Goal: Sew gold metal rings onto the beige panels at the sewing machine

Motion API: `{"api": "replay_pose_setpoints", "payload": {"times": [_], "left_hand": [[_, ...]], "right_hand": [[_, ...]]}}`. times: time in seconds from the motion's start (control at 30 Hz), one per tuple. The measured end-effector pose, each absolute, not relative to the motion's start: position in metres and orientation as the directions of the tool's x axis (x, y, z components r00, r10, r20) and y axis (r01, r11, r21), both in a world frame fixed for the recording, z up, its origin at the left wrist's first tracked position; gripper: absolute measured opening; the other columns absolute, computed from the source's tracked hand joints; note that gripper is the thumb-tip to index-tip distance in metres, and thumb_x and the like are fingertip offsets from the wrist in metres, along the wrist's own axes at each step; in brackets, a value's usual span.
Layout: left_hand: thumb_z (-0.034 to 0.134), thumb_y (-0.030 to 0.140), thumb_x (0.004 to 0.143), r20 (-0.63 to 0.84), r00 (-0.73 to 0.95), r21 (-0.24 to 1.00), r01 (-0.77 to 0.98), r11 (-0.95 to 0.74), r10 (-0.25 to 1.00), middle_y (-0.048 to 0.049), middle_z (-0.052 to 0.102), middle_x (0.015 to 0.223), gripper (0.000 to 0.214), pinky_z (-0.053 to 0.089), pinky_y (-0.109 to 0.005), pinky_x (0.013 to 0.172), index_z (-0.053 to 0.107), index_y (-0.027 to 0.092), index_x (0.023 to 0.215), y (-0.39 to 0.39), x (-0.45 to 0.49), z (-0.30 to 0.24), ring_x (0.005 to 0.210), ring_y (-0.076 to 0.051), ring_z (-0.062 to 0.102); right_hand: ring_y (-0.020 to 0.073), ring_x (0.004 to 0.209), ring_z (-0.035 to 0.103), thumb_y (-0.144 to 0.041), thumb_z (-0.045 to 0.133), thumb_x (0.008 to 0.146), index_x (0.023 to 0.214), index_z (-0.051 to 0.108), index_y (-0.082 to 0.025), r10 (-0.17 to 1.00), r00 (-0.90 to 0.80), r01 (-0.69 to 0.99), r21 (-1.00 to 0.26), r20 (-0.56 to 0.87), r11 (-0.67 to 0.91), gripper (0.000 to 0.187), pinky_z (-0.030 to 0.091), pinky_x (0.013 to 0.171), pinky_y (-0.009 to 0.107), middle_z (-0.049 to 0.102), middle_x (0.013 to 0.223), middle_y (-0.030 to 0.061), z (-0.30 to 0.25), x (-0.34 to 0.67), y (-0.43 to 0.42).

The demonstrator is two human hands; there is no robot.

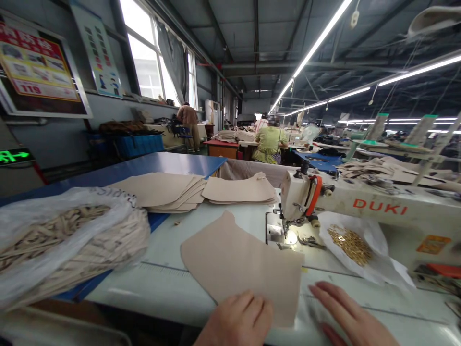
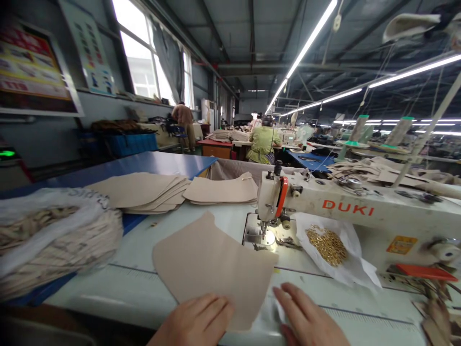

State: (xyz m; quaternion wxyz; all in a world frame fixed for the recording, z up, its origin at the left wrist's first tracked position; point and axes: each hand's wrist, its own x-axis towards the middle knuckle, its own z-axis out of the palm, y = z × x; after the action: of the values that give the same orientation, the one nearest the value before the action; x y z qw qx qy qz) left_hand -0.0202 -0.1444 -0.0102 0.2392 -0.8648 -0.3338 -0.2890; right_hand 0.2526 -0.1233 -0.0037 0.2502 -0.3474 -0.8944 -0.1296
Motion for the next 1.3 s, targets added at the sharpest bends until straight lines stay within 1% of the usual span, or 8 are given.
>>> {"api": "replay_pose_setpoints", "payload": {"times": [0.13, 0.27, 0.33, 0.43, 0.5, 0.57, 0.87, 1.3], "left_hand": [[0.038, 0.011, 0.088, 0.672, 0.607, -0.224, 0.713, -0.664, 0.425, 0.0002, 0.058, 0.055, 0.023, 0.040, -0.024, 0.039, 0.058, 0.015, 0.077, -0.146, -0.009, -0.006, 0.045, -0.014, 0.054], [0.045, 0.027, 0.090, 0.585, 0.585, 0.012, 0.686, -0.728, 0.561, -0.0018, 0.068, 0.067, 0.021, 0.052, -0.022, 0.059, 0.062, 0.019, 0.080, -0.145, -0.036, 0.011, 0.061, -0.015, 0.063], [0.044, 0.032, 0.090, 0.543, 0.423, 0.194, 0.777, -0.599, 0.725, -0.0036, 0.073, 0.085, 0.024, 0.053, -0.024, 0.075, 0.065, 0.021, 0.093, -0.138, -0.068, 0.025, 0.079, -0.016, 0.067], [0.041, 0.035, 0.088, 0.427, -0.040, 0.356, 0.926, -0.128, 0.903, -0.0051, 0.072, 0.097, 0.031, 0.052, -0.029, 0.081, 0.067, 0.021, 0.098, -0.116, -0.126, 0.042, 0.086, -0.020, 0.067], [0.040, 0.031, 0.086, 0.330, -0.232, 0.286, 0.948, 0.137, 0.915, -0.0076, 0.071, 0.096, 0.033, 0.050, -0.033, 0.083, 0.065, 0.017, 0.103, -0.097, -0.157, 0.048, 0.088, -0.023, 0.066], [0.041, 0.027, 0.084, 0.271, -0.276, 0.159, 0.958, 0.240, 0.922, -0.0105, 0.070, 0.096, 0.033, 0.048, -0.034, 0.086, 0.064, 0.013, 0.105, -0.077, -0.176, 0.048, 0.091, -0.024, 0.065], [0.040, 0.008, 0.079, 0.195, -0.203, -0.010, 0.978, 0.209, 0.960, -0.0187, 0.068, 0.087, 0.026, 0.045, -0.033, 0.079, 0.066, 0.010, 0.075, -0.033, -0.180, 0.042, 0.090, -0.028, 0.064], [0.037, 0.011, 0.074, 0.315, -0.135, 0.052, 0.991, 0.124, 0.940, -0.0123, 0.071, 0.088, 0.030, 0.047, -0.031, 0.080, 0.066, 0.017, 0.075, -0.040, -0.181, 0.046, 0.088, -0.026, 0.065]], "right_hand": [[0.0173, 0.079, 0.064, -0.015, 0.046, 0.087, 0.104, 0.060, -0.021, 0.478, -0.766, 0.522, -0.018, 0.430, 0.852, 0.022, 0.053, 0.070, 0.023, 0.067, 0.096, 0.0069, 0.006, 0.186, -0.113], [0.0179, 0.076, 0.060, -0.013, 0.042, 0.089, 0.100, 0.060, -0.018, 0.448, -0.781, 0.480, -0.040, 0.436, 0.876, 0.022, 0.051, 0.069, 0.025, 0.065, 0.091, 0.0070, -0.005, 0.179, -0.095], [0.0189, 0.076, 0.059, -0.013, 0.037, 0.091, 0.102, 0.059, -0.018, 0.415, -0.773, 0.470, -0.005, 0.480, 0.883, 0.026, 0.050, 0.069, 0.027, 0.065, 0.092, 0.0083, -0.014, 0.183, -0.089], [0.0193, 0.076, 0.058, -0.012, 0.034, 0.091, 0.103, 0.059, -0.017, 0.393, -0.759, 0.470, 0.019, 0.519, 0.883, 0.029, 0.049, 0.069, 0.028, 0.065, 0.091, 0.0091, -0.020, 0.185, -0.084], [0.0194, 0.076, 0.057, -0.011, 0.035, 0.090, 0.101, 0.059, -0.017, 0.395, -0.766, 0.471, 0.026, 0.508, 0.882, 0.027, 0.048, 0.070, 0.028, 0.065, 0.090, 0.0089, -0.018, 0.183, -0.084], [0.0194, 0.077, 0.057, -0.009, 0.038, 0.089, 0.100, 0.059, -0.016, 0.402, -0.777, 0.476, 0.035, 0.484, 0.879, 0.024, 0.048, 0.070, 0.028, 0.065, 0.090, 0.0083, -0.015, 0.180, -0.083], [0.0202, 0.075, 0.057, -0.010, 0.037, 0.090, 0.095, 0.059, -0.016, 0.417, -0.742, 0.516, 0.049, 0.524, 0.855, 0.023, 0.048, 0.067, 0.029, 0.064, 0.088, 0.0078, -0.013, 0.183, -0.080], [0.0202, 0.078, 0.057, -0.003, 0.062, 0.073, 0.093, 0.063, -0.015, 0.528, -0.741, 0.594, 0.036, 0.415, 0.804, 0.024, 0.048, 0.072, 0.028, 0.065, 0.089, 0.0052, -0.006, 0.172, -0.084]]}}
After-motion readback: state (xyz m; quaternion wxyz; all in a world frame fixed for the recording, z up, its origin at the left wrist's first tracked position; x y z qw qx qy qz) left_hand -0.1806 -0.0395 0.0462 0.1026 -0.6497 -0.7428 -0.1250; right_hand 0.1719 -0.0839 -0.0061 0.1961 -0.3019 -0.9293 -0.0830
